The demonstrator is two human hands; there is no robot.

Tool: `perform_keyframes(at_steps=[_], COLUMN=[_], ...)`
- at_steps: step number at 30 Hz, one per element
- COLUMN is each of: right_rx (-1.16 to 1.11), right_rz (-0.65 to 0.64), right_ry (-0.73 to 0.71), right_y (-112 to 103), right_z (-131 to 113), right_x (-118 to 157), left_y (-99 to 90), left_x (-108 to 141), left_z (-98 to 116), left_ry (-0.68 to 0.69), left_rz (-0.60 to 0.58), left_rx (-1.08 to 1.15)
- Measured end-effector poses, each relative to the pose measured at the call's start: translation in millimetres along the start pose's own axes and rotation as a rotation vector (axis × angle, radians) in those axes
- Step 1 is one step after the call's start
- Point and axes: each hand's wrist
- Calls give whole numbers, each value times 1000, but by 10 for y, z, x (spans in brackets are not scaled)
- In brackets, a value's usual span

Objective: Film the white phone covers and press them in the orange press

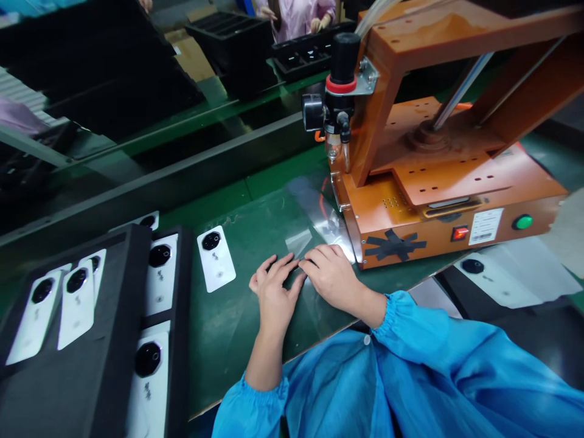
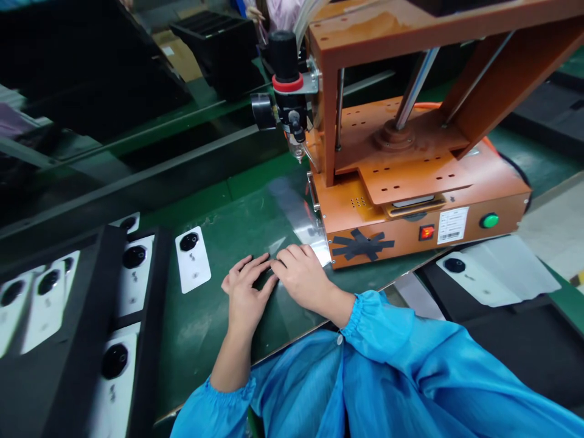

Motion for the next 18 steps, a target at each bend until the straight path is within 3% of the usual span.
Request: perform_keyframes(at_steps=[6,18], right_rx=[-12,15], right_rz=[-4,37], right_ry=[-12,-34], right_y=[-1,-34], right_z=[-4,19], right_x=[-2,22], left_y=[35,24], left_x=[1,-22], left_z=[-14,27], left_ry=[1,-18], left_rz=[46,29], left_rx=[28,1])
Point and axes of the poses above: each hand's wrist, its own x-axis away from the middle knuckle, its own y-axis out of the palm, z = x × y, and after that the axes turned 5 degrees about y, right-handed
